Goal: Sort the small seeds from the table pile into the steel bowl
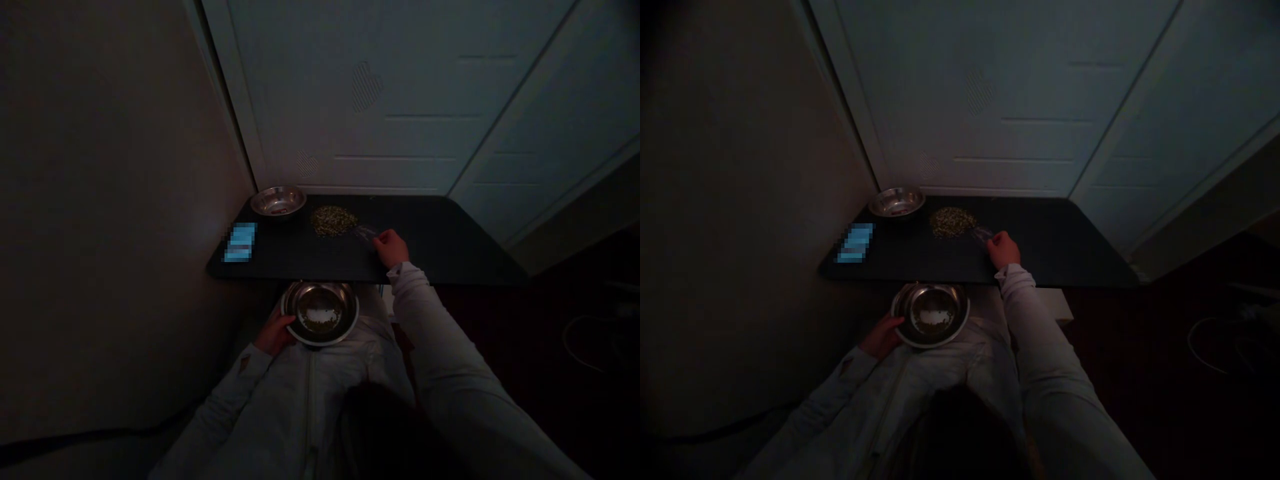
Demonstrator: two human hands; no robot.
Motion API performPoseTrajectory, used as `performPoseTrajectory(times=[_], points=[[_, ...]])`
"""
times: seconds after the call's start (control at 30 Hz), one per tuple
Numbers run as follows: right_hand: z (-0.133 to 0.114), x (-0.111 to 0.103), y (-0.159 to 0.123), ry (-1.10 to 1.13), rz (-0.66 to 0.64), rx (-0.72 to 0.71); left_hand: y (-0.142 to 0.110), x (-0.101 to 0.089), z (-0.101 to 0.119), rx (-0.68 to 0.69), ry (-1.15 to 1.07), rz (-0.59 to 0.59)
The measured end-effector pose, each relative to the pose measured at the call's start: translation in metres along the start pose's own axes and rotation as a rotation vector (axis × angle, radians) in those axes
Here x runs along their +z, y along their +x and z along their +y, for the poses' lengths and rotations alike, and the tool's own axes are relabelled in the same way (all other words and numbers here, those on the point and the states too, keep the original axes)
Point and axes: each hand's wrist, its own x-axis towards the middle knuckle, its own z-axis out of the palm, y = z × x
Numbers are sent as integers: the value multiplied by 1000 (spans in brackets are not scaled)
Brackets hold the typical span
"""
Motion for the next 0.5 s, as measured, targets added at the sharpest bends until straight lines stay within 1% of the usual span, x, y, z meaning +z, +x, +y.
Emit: performPoseTrajectory(times=[0.13, 0.27, 0.37, 0.5], points=[[2, 1, 2, 9, 7, -1, 0, -2, -1, -21, -9, 27], [1, 2, 3, 51, 37, -14, 0, -4, -1, -33, -37, 25], [-4, 4, 2, 130, 35, -66, 1, -5, -1, -24, -44, 7], [-15, 12, 1, 198, -7, -151, 0, -5, -2, -24, -2, 33]])
